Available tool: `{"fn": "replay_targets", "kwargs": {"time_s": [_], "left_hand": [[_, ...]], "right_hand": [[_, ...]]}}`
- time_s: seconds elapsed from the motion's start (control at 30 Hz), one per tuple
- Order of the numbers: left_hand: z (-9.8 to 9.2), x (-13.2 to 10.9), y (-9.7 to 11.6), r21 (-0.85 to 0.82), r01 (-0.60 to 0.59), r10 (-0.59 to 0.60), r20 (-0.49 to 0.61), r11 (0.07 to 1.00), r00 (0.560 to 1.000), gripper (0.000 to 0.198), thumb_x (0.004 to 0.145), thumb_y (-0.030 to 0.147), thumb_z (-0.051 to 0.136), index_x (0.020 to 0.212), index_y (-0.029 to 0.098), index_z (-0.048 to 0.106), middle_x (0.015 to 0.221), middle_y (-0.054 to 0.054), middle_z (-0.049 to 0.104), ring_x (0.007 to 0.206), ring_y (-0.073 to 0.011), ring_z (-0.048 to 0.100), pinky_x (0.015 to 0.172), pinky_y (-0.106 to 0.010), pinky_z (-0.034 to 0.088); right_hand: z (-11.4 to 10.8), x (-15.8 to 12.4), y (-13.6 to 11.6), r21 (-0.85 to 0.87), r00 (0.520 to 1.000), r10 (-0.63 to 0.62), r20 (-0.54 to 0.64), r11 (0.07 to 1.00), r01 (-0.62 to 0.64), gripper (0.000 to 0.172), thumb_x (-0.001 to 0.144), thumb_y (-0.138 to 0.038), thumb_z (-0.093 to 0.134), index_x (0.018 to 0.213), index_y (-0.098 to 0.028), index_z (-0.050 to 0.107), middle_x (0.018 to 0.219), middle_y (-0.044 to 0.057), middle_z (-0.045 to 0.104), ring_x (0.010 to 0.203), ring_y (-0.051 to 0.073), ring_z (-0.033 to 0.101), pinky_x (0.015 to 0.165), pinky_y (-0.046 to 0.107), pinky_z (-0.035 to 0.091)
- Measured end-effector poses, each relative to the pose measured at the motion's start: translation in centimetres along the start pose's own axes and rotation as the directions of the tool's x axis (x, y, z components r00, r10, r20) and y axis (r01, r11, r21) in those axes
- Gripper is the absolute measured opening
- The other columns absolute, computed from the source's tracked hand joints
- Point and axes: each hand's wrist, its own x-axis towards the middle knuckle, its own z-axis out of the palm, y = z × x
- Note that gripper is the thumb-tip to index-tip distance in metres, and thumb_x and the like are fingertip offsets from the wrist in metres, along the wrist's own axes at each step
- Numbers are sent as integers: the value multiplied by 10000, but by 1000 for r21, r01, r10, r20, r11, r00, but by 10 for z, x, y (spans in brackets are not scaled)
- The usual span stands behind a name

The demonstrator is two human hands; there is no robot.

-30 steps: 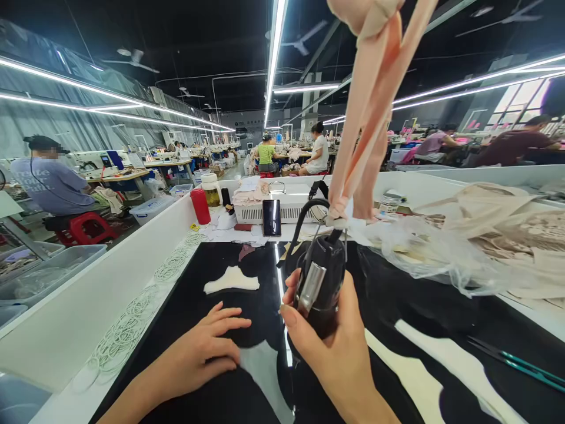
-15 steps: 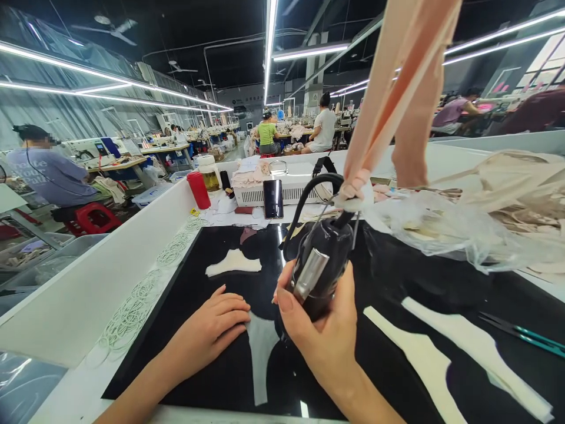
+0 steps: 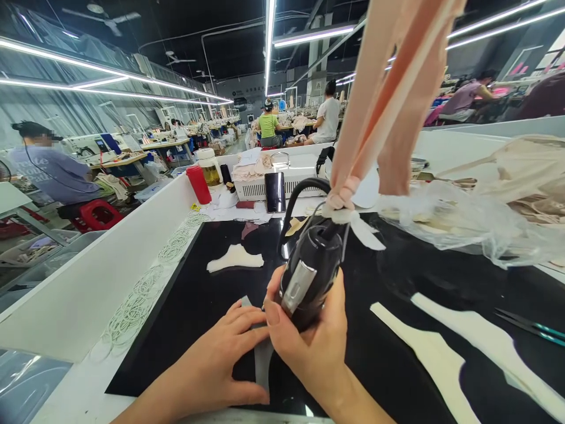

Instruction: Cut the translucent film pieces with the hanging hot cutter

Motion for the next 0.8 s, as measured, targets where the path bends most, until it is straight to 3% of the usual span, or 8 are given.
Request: {"fn": "replay_targets", "kwargs": {"time_s": [0.23, 0.53, 0.8], "left_hand": [[-1, 0, 1, -3, 18, -18, 16, 1000, 1000, 839, 744, 496, 898, 1483, 311, 545, 1506, -76, 544, 1437, -306, 460, 1291, -583, 82], [-4, 0, 5, 5, 46, -46, 40, 999, 998, 856, 742, 470, 901, 1498, 321, 528, 1535, -63, 528, 1453, -310, 443, 1289, -599, 83], [-4, 0, 5, 0, 34, -34, 29, 999, 999, 856, 735, 462, 906, 1493, 338, 527, 1524, -48, 533, 1443, -308, 451, 1288, -600, 97]], "right_hand": [[1, 1, -3, -9, 1000, 11, -30, 1000, -11, 494, 907, -117, 690, 1322, -341, 540, 874, -31, 673, 602, 116, 667, 598, 261, 607], [5, -3, -7, 85, 998, 50, -24, 995, -48, 446, 943, -315, 742, 1334, -331, 528, 848, -12, 657, 623, 143, 652, 562, 282, 593], [4, -7, -6, 4, 998, 54, 8, 999, -54, 408, 974, -256, 686, 1338, -342, 522, 861, -6, 654, 635, 159, 654, 569, 297, 583]]}}
